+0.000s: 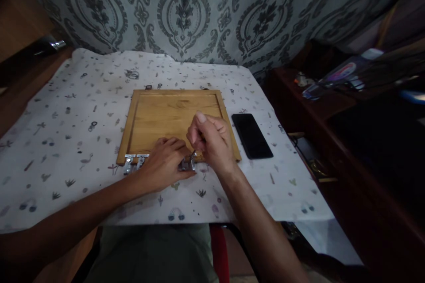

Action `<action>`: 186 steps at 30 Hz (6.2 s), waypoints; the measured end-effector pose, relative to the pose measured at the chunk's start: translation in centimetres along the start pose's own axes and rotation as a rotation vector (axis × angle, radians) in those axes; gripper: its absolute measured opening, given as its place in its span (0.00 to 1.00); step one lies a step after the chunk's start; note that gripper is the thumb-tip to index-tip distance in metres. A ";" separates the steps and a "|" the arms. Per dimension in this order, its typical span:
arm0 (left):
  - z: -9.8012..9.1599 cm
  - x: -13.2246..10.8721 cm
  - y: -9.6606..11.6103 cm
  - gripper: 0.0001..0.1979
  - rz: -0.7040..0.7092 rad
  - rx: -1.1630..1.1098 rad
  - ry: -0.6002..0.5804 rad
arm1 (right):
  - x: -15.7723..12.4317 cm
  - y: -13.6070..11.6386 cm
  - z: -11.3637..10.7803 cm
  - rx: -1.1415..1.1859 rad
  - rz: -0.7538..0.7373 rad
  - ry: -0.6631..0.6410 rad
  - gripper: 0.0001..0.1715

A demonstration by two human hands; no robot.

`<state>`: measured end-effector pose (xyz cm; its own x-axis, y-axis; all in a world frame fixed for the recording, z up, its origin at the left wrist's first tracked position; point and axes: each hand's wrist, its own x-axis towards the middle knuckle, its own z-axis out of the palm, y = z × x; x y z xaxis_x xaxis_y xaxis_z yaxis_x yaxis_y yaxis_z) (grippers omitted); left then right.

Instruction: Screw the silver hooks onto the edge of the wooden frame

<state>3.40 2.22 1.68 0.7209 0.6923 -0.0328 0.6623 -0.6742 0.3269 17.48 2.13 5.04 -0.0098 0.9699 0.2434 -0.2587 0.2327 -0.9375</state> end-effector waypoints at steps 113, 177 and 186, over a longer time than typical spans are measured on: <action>1.4 0.0 -0.5 0.20 0.023 -0.108 0.119 | -2.8 -1.1 1.0 0.046 -0.276 0.397 0.25; 0.9 0.2 -0.1 0.19 -0.002 -0.086 0.041 | -2.1 -0.3 -4.0 -0.420 -0.295 0.109 0.15; 1.1 0.0 -0.2 0.20 0.017 -0.057 0.066 | -3.3 -1.6 -4.4 -0.377 -0.122 -0.047 0.22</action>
<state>3.46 2.08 0.57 0.7158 0.6974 0.0346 0.6358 -0.6715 0.3805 22.16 -1.15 4.68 -0.0475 0.9312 0.3614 0.1119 0.3645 -0.9244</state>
